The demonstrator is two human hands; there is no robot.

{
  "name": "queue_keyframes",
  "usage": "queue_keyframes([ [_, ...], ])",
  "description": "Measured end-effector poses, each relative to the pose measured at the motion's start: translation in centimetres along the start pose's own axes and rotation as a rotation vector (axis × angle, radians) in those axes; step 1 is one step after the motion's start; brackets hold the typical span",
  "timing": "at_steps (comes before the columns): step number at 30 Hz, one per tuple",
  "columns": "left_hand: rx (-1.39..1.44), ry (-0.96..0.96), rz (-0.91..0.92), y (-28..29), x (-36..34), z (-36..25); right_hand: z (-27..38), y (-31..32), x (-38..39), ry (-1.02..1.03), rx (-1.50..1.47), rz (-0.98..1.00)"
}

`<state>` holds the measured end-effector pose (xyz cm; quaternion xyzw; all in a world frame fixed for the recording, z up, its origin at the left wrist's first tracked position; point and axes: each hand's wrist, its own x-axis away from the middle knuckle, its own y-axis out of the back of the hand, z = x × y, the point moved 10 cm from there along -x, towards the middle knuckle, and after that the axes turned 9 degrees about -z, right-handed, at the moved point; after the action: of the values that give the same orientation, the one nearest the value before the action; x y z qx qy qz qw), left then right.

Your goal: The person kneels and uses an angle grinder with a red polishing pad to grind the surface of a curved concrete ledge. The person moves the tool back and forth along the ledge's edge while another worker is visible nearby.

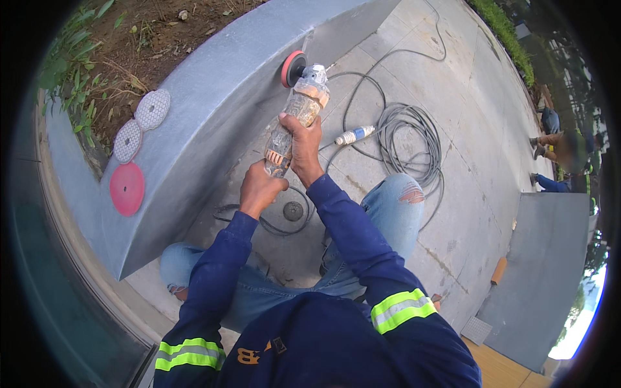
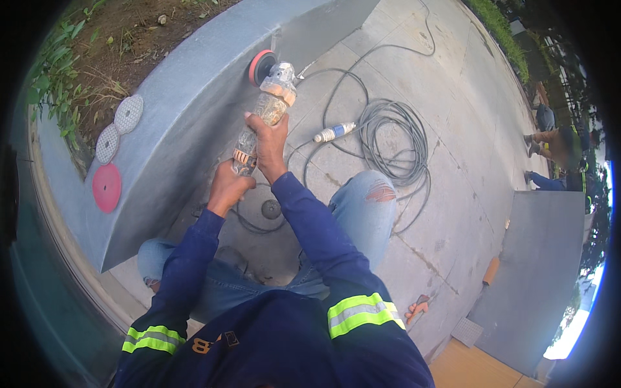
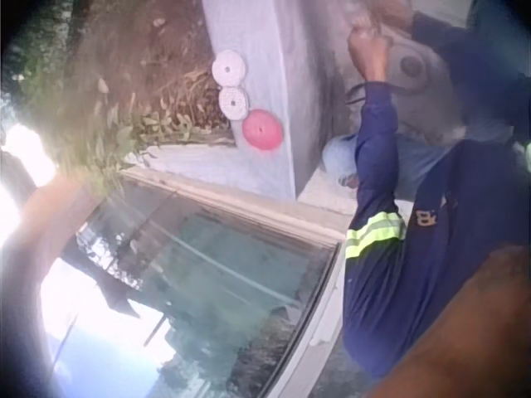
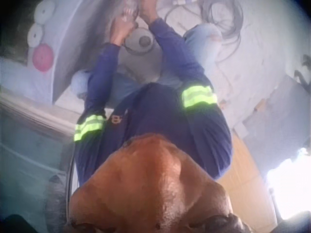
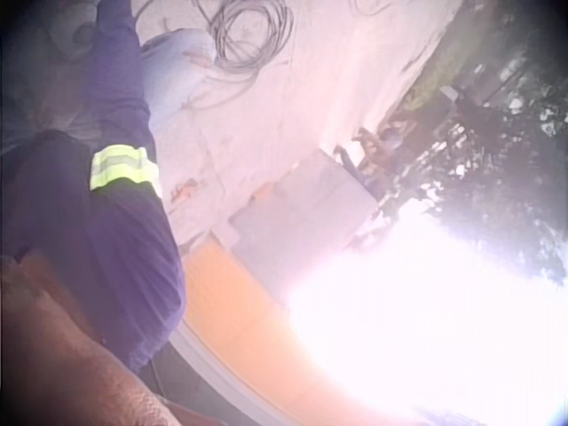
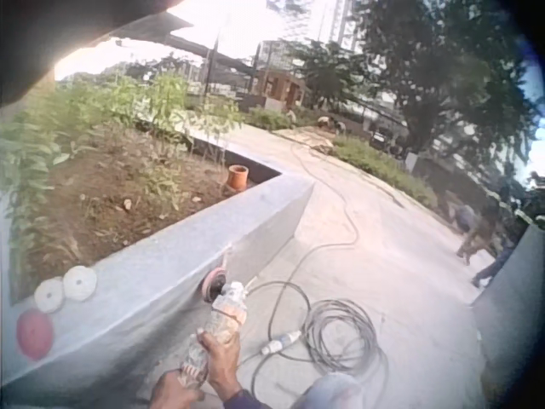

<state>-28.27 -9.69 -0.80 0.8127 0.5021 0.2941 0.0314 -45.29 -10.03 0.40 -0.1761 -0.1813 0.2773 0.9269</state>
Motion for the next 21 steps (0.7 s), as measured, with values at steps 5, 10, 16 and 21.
queue_keyframes([
  [5, -0.167, -0.078, -0.083, 2.0, -0.6, 0.8, -0.2, -1.4, 1.3, -0.059, -0.059, 0.030],
  [10, -0.136, -0.059, -0.037, 2.2, -1.5, -0.2, 1.3, -2.1, 0.8, -0.025, -0.039, 0.022],
  [16, -0.152, -0.036, -0.031, 1.5, -1.9, -0.2, 0.6, -1.5, 0.1, -0.015, -0.019, 0.012],
  [21, -0.120, -0.060, -0.053, 2.4, -1.4, -0.1, 1.5, -2.1, 0.8, 0.028, -0.025, 0.005],
])
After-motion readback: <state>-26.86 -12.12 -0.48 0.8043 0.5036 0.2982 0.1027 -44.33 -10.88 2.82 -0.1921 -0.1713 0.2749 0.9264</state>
